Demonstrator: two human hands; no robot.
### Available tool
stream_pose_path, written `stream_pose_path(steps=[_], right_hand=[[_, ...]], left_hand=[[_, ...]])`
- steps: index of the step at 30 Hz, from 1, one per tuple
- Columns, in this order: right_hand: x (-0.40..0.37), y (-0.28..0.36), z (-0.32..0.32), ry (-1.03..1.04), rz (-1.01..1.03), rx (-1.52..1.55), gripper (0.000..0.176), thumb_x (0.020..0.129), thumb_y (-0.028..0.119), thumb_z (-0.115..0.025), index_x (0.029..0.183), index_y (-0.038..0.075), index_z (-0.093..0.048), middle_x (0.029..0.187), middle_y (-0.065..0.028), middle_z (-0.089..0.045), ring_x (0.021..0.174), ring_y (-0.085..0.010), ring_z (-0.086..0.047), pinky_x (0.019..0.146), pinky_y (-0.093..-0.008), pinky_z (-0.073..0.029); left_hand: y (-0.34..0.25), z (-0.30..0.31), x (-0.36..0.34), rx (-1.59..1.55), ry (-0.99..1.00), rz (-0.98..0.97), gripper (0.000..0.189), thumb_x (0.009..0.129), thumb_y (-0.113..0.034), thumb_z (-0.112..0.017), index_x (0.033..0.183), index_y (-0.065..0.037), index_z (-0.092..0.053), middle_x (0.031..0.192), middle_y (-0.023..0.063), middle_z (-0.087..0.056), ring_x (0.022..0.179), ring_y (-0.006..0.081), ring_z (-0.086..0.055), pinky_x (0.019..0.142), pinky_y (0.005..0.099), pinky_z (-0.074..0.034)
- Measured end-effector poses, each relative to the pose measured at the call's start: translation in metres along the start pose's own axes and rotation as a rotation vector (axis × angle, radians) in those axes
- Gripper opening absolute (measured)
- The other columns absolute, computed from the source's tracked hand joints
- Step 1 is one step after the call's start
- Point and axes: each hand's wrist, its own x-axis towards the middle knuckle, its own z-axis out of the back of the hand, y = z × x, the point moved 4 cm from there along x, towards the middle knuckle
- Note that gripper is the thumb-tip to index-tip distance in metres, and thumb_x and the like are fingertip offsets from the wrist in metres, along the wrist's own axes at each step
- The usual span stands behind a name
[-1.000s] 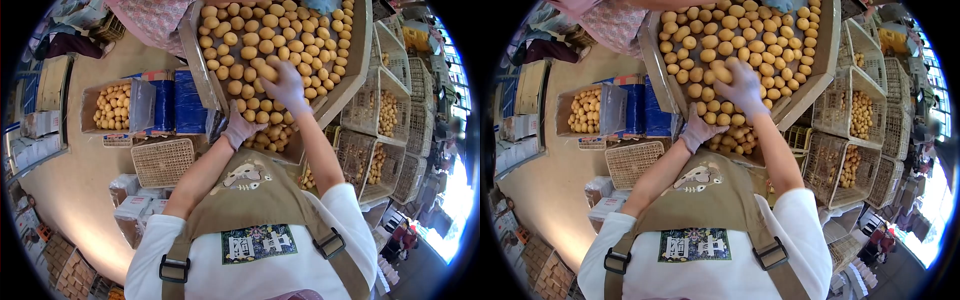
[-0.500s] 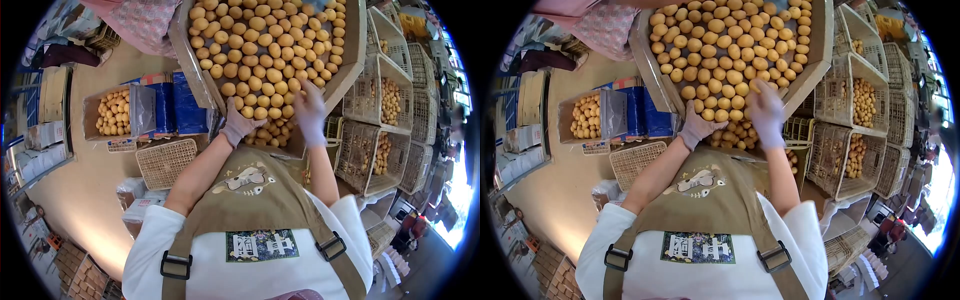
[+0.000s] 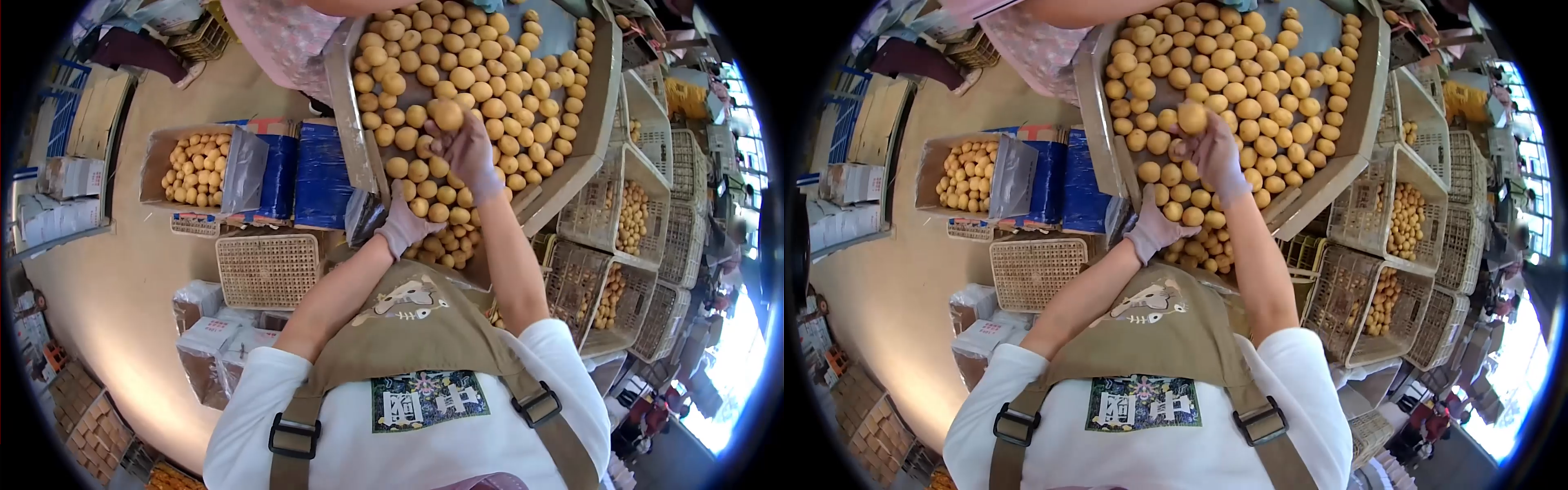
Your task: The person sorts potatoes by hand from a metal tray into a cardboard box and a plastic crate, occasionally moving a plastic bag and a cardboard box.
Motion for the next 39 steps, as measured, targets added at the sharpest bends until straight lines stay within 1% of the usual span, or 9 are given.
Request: stream_pose_path(steps=[4, 8, 13, 16, 22, 24, 30, 34, 39], right_hand=[[-0.060, 0.005, 0.013, 0.055, 0.038, 0.162, 0.053, 0.105, 0.046, -0.033, 0.137, 0.007, -0.050, 0.098, -0.0083, -0.064, 0.081, -0.0195, -0.060, 0.078, -0.0384, -0.054], [-0.134, 0.024, 0.052, -0.118, 0.226, -0.096, 0.048, 0.102, 0.046, -0.043, 0.128, 0.008, -0.057, 0.090, -0.0060, -0.062, 0.080, -0.0167, -0.061, 0.072, -0.0324, -0.055], [-0.293, 0.019, 0.157, -0.519, -0.053, -0.515, 0.036, 0.099, 0.031, -0.050, 0.114, 0.001, -0.066, 0.092, -0.0051, -0.064, 0.082, -0.0159, -0.062, 0.070, -0.0255, -0.054], [-0.362, -0.017, 0.216, -0.904, -0.674, -1.629, 0.053, 0.089, 0.041, -0.064, 0.127, 0.004, -0.062, 0.112, -0.0186, -0.070, 0.103, -0.0247, -0.067, 0.091, -0.0351, -0.051], [-0.263, 0.032, 0.083, -0.751, 0.415, -1.333, 0.026, 0.092, 0.012, -0.058, 0.115, 0.005, -0.068, 0.108, -0.0195, -0.070, 0.102, -0.0345, -0.066, 0.090, -0.0398, -0.052], [-0.220, 0.037, 0.047, -0.519, 0.689, -1.531, 0.029, 0.089, 0.017, -0.062, 0.115, 0.007, -0.069, 0.104, -0.0173, -0.071, 0.095, -0.0348, -0.067, 0.084, -0.0406, -0.053], [-0.125, 0.024, 0.062, -0.697, 0.544, -1.778, 0.042, 0.089, 0.033, -0.060, 0.127, 0.017, -0.062, 0.140, -0.0177, -0.053, 0.125, -0.0393, -0.051, 0.103, -0.0565, -0.037], [-0.115, -0.026, 0.042, -0.098, 0.098, -2.113, 0.058, 0.086, 0.051, -0.060, 0.140, 0.029, -0.055, 0.160, -0.0142, -0.031, 0.148, -0.0392, -0.026, 0.114, -0.0697, -0.014], [-0.107, 0.049, 0.083, -0.598, 0.528, -2.044, 0.017, 0.088, 0.026, -0.063, 0.099, 0.018, -0.073, 0.097, -0.0060, -0.073, 0.092, -0.0304, -0.068, 0.084, -0.0428, -0.049]], left_hand=[[0.007, -0.012, 0.002, -1.047, 0.074, 0.587, 0.085, 0.088, -0.066, -0.055, 0.148, -0.014, -0.027, 0.152, 0.0102, -0.038, 0.141, 0.0332, -0.035, 0.112, 0.0609, -0.030], [-0.010, 0.001, 0.006, 0.567, 0.040, -0.137, 0.103, 0.061, -0.046, -0.089, 0.134, -0.003, -0.029, 0.137, 0.0118, -0.047, 0.127, 0.0263, -0.046, 0.108, 0.0424, -0.038], [-0.021, -0.007, 0.000, 0.629, 0.138, -0.075, 0.104, 0.066, -0.030, -0.091, 0.138, -0.005, -0.021, 0.146, 0.0132, -0.039, 0.132, 0.0255, -0.043, 0.108, 0.0422, -0.042], [-0.017, -0.011, 0.002, 0.131, 0.181, 0.056, 0.100, 0.067, -0.033, -0.090, 0.138, -0.007, -0.023, 0.148, 0.0114, -0.039, 0.134, 0.0266, -0.042, 0.110, 0.0429, -0.040], [-0.013, -0.006, -0.009, 0.361, 0.119, 0.090, 0.080, 0.082, -0.051, -0.072, 0.140, -0.013, -0.033, 0.151, 0.0075, -0.037, 0.137, 0.0292, -0.039, 0.113, 0.0477, -0.035], [0.011, -0.005, 0.000, -0.370, 0.201, 0.295, 0.085, 0.074, -0.051, -0.080, 0.135, -0.011, -0.037, 0.142, 0.0073, -0.046, 0.133, 0.0248, -0.041, 0.111, 0.0458, -0.035], [0.111, 0.044, 0.018, -0.152, 0.216, 0.323, 0.049, 0.090, -0.046, -0.061, 0.131, -0.020, -0.052, 0.135, 0.0028, -0.054, 0.128, 0.0241, -0.046, 0.108, 0.0478, -0.034], [0.071, 0.031, 0.006, -0.544, 0.184, 0.473, 0.052, 0.094, -0.047, -0.056, 0.138, -0.021, -0.048, 0.142, 0.0040, -0.051, 0.131, 0.0267, -0.044, 0.108, 0.0548, -0.032], [0.004, -0.015, -0.009, -1.071, 0.033, 0.635, 0.085, 0.091, -0.072, -0.045, 0.155, -0.020, -0.026, 0.159, 0.0093, -0.027, 0.146, 0.0366, -0.025, 0.114, 0.0701, -0.018]])
